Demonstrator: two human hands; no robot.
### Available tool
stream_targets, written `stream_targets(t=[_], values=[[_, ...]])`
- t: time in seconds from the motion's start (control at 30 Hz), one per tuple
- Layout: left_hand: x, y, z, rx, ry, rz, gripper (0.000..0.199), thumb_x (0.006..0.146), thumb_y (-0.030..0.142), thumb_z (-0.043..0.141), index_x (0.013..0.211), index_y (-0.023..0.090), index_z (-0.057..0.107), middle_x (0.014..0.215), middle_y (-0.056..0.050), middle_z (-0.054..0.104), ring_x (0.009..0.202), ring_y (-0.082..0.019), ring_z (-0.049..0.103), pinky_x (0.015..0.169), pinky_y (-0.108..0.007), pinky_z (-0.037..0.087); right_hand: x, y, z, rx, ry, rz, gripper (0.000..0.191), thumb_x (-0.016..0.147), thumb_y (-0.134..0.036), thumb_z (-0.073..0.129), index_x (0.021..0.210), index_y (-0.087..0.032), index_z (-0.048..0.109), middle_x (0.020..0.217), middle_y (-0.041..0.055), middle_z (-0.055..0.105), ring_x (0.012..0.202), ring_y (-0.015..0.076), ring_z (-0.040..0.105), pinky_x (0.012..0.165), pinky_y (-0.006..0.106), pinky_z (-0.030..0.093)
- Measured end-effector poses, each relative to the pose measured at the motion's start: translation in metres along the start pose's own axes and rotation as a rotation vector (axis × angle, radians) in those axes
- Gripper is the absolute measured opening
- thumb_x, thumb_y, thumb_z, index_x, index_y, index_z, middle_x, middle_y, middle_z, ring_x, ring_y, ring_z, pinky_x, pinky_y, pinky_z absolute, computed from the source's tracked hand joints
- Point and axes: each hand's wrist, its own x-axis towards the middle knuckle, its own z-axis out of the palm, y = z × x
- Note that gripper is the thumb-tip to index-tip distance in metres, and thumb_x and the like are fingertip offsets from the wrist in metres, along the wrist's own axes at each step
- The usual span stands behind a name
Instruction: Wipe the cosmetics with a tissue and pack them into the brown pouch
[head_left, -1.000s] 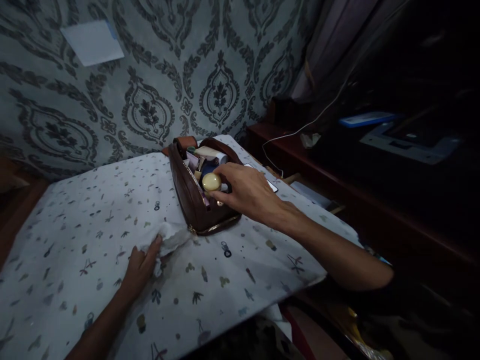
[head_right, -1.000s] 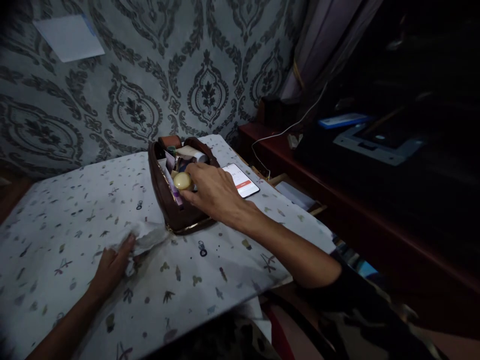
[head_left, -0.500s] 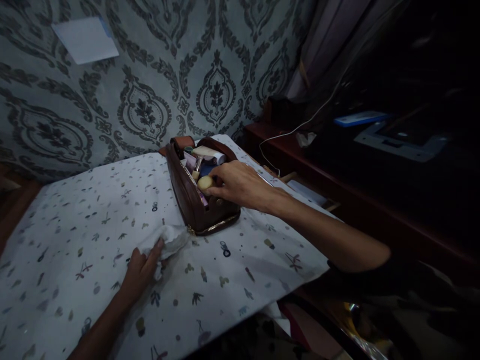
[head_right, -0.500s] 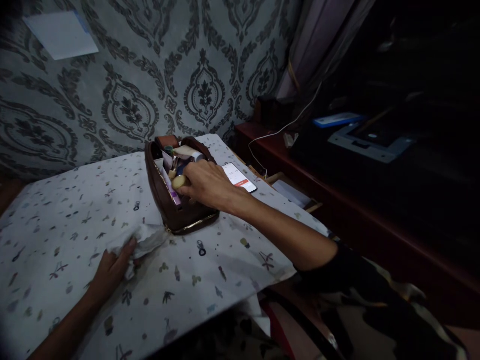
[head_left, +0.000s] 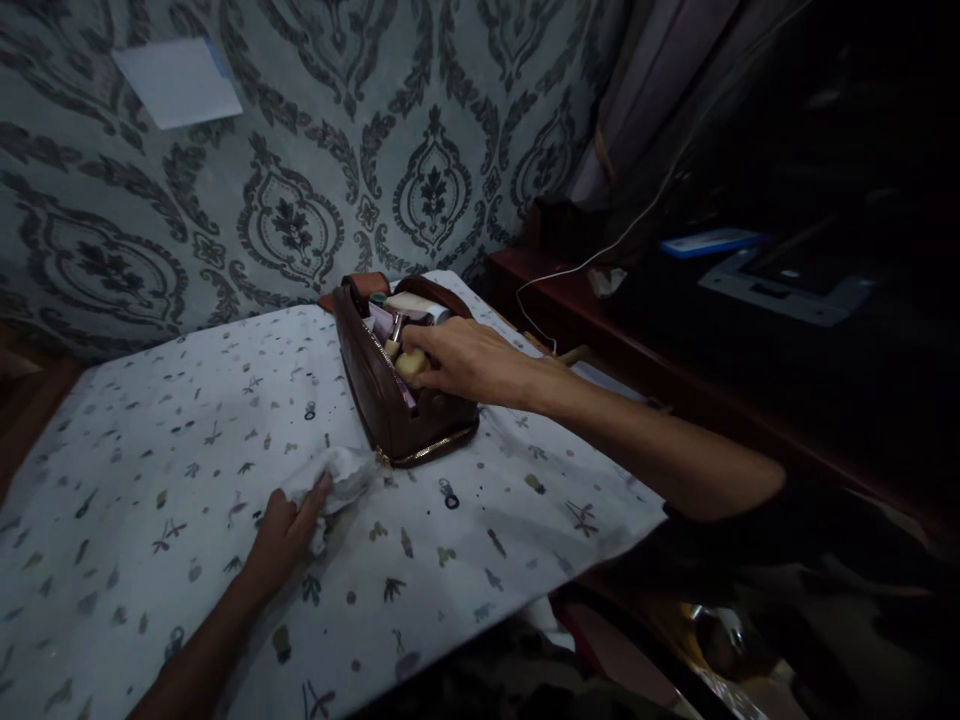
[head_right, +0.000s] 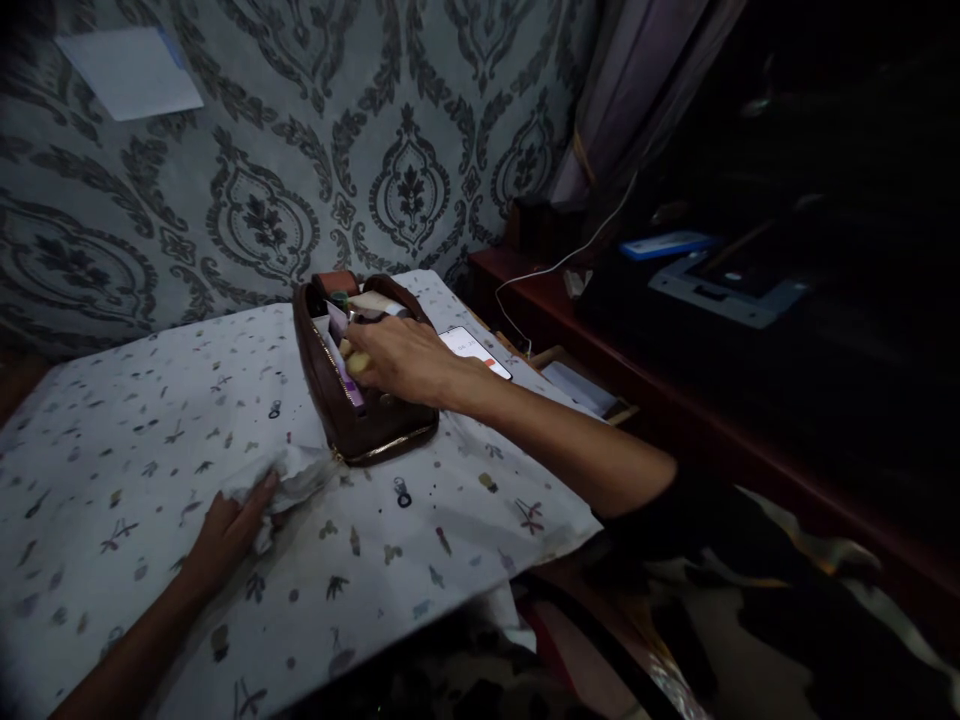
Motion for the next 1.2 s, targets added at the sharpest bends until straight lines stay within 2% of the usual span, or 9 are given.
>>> stream_targets(t=[0.13, 0.3, 0.47, 0.63, 0.77, 0.87, 0.97, 1.1, 1.2], values=[[0.000, 0.003, 0.000, 0.035, -0.033, 0.015, 0.048, 0.079, 0.063, 0.060, 0.056, 0.023, 0.044, 0.047, 0.002, 0.042, 0.055, -0.016, 0.048, 0.045, -0.023, 0.037, 0.006, 0.001, -0.010, -0.003, -0.101, -0.068, 0.043, 0.090, -0.026, 0.068, 0.133, -0.027, 0.065, 0.112, 0.0057, 0.074, 0.102, 0.0234, 0.066, 0.074, 0.027, 0.037], [0.000, 0.006, 0.000, 0.063, -0.093, 0.007, 0.055, 0.079, 0.067, 0.055, 0.052, 0.024, 0.035, 0.047, 0.004, 0.035, 0.047, -0.011, 0.037, 0.044, -0.024, 0.033, 0.020, 0.003, -0.019, -0.029, -0.210, -0.180, 0.032, 0.085, -0.021, 0.070, 0.117, -0.023, 0.074, 0.102, 0.0034, 0.075, 0.093, 0.0195, 0.065, 0.072, 0.025, 0.037], [0.000, 0.006, 0.001, 0.085, -0.087, 0.002, 0.060, 0.076, 0.071, 0.055, 0.050, 0.025, 0.028, 0.043, 0.005, 0.027, 0.044, -0.010, 0.028, 0.041, -0.023, 0.025, 0.021, 0.003, -0.010, -0.043, -0.096, -0.151, 0.037, 0.082, -0.022, 0.075, 0.119, -0.020, 0.072, 0.108, 0.0060, 0.074, 0.098, 0.0230, 0.066, 0.073, 0.027, 0.037], [-0.001, 0.007, 0.000, 0.051, -0.108, 0.046, 0.054, 0.079, 0.066, 0.057, 0.052, 0.023, 0.038, 0.047, 0.003, 0.039, 0.050, -0.013, 0.040, 0.048, -0.024, 0.037, 0.021, 0.007, 0.003, -0.025, -0.043, -0.093, 0.040, 0.084, -0.026, 0.076, 0.123, -0.027, 0.073, 0.111, 0.0049, 0.076, 0.107, 0.0258, 0.068, 0.077, 0.028, 0.040], [-0.001, 0.002, -0.001, 0.073, -0.134, 0.079, 0.050, 0.084, 0.060, 0.056, 0.054, 0.021, 0.046, 0.050, 0.002, 0.046, 0.053, -0.014, 0.045, 0.054, -0.025, 0.042, 0.022, 0.013, 0.008, 0.021, -0.005, -0.082, 0.039, 0.083, -0.031, 0.077, 0.121, -0.027, 0.075, 0.110, 0.0050, 0.077, 0.106, 0.0257, 0.068, 0.077, 0.028, 0.041], [0.000, -0.003, -0.001, 0.075, -0.094, 0.067, 0.049, 0.082, 0.062, 0.056, 0.055, 0.023, 0.043, 0.049, 0.002, 0.043, 0.052, -0.014, 0.042, 0.049, -0.025, 0.037, 0.022, 0.015, 0.008, 0.017, -0.018, -0.132, 0.032, 0.084, -0.027, 0.073, 0.115, -0.020, 0.078, 0.102, 0.0052, 0.077, 0.095, 0.0225, 0.069, 0.071, 0.028, 0.038], [-0.001, -0.001, 0.001, 0.122, -0.057, -0.001, 0.056, 0.076, 0.068, 0.055, 0.051, 0.026, 0.029, 0.044, 0.004, 0.027, 0.046, -0.012, 0.029, 0.042, -0.026, 0.026, 0.024, 0.017, 0.004, 0.008, -0.042, -0.233, 0.025, 0.087, -0.019, 0.067, 0.107, -0.013, 0.080, 0.090, 0.0037, 0.077, 0.080, 0.0168, 0.064, 0.067, 0.027, 0.035], [-0.002, 0.011, 0.001, 0.199, -0.071, -0.073, 0.060, 0.068, 0.074, 0.051, 0.050, 0.028, 0.018, 0.046, 0.005, 0.014, 0.045, -0.010, 0.019, 0.041, -0.027, 0.022, 0.027, 0.021, -0.010, 0.085, -0.102, -0.295, 0.027, 0.083, -0.015, 0.072, 0.109, -0.015, 0.080, 0.084, 0.0004, 0.075, 0.071, 0.0123, 0.060, 0.069, 0.024, 0.037], [-0.003, 0.016, 0.001, 0.206, -0.099, -0.105, 0.058, 0.065, 0.077, 0.047, 0.048, 0.029, 0.018, 0.046, 0.005, 0.014, 0.044, -0.010, 0.019, 0.042, -0.028, 0.022, 0.022, 0.026, -0.022, 0.218, -0.020, -0.230, 0.031, 0.084, -0.016, 0.072, 0.115, -0.017, 0.077, 0.083, -0.0013, 0.074, 0.063, 0.0098, 0.061, 0.069, 0.023, 0.041]])
